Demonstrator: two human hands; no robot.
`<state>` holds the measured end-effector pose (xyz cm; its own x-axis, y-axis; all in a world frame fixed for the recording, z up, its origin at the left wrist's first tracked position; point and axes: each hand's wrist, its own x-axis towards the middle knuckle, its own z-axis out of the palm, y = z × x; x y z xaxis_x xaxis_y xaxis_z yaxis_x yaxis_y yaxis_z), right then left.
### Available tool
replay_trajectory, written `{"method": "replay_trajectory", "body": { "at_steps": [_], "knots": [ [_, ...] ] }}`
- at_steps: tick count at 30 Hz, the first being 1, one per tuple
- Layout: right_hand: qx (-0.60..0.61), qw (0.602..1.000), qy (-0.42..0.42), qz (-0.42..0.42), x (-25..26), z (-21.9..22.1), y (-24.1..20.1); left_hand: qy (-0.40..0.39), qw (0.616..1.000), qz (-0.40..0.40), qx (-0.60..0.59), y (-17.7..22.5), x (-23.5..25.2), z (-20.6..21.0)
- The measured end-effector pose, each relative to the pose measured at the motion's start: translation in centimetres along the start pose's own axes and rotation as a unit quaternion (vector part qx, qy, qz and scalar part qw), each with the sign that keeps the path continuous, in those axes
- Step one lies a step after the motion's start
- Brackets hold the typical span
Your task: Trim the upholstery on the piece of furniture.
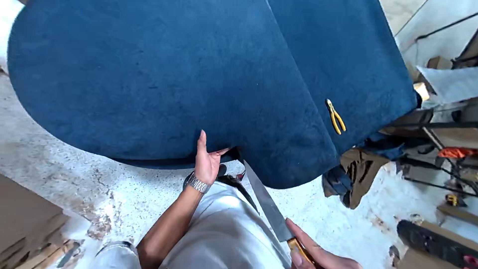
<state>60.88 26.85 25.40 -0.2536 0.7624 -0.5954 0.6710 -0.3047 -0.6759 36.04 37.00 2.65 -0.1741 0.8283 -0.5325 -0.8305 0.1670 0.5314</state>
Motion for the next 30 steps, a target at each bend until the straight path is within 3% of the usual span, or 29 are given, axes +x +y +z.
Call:
{"method": "replay_trajectory", "body": {
  "at_steps": [5, 10, 17, 30],
  "knots": [
    [-0.115, 0.985, 0.121, -0.043, 2.5, 2.9, -0.8, -0.041, 0.992, 0.046, 0.109, -0.5, -0.2, 1.1],
    [-0.176, 0.961, 0.209, -0.048, 3.9, 3.9, -0.6, -0.094, 0.988, 0.056, 0.109, -0.6, -0.5, 2.1],
    [-0.207, 0.952, 0.222, -0.038, 2.4, 4.6, -3.3, -0.036, 0.994, -0.005, 0.107, -0.9, -0.9, 1.8],
    [-0.305, 0.920, 0.244, -0.011, 4.8, 5.4, -5.4, -0.018, 0.988, -0.015, 0.152, -1.1, -1.2, 2.3]
  ]
}}
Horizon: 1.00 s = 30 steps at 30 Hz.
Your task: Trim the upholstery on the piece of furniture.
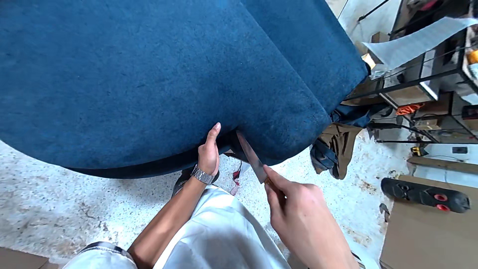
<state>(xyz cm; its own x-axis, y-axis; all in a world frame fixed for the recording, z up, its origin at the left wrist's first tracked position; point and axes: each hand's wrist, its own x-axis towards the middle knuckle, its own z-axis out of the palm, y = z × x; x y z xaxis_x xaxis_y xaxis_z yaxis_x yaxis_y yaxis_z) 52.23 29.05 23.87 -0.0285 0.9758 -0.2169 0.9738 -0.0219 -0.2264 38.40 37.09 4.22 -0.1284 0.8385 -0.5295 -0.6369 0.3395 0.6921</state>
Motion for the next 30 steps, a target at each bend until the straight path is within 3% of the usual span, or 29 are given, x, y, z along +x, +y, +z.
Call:
{"method": "replay_trajectory", "body": {
  "at_steps": [4, 13, 17, 20, 22, 25, 27, 30],
  "knots": [
    [-0.047, 0.998, -0.041, 0.002, 2.2, -1.0, -1.8, -0.003, 1.000, 0.024, -0.008, -0.5, 0.5, 0.0],
    [-0.028, 0.982, -0.165, 0.089, 5.0, 0.5, -3.6, -0.001, 1.000, -0.011, -0.009, -1.5, 0.6, -0.4],
    [-0.012, 0.986, -0.145, 0.084, 5.7, 1.7, -3.1, -0.044, 0.996, -0.029, 0.077, 1.1, -1.4, -0.4],
    [-0.008, 0.995, -0.093, 0.038, 4.2, 0.0, -2.7, -0.052, 0.997, -0.006, 0.050, 2.8, -1.1, 0.6],
    [0.019, 0.996, -0.081, 0.029, 0.1, -3.2, -0.9, -0.057, 0.997, -0.032, 0.043, 3.0, -1.5, 0.3],
    [0.169, 0.974, -0.126, 0.081, -5.8, -10.0, 4.0, -0.052, 0.997, -0.055, 0.028, 2.6, -1.0, -0.8],
    [0.285, 0.951, -0.055, 0.108, -7.3, -11.5, 8.5, -0.049, 0.998, -0.040, 0.001, 1.9, -0.2, -1.6],
    [0.254, 0.952, 0.092, 0.146, -3.1, -7.9, 14.7, -0.023, 0.998, -0.052, -0.010, 1.2, 0.1, -2.5]
  ]
}}
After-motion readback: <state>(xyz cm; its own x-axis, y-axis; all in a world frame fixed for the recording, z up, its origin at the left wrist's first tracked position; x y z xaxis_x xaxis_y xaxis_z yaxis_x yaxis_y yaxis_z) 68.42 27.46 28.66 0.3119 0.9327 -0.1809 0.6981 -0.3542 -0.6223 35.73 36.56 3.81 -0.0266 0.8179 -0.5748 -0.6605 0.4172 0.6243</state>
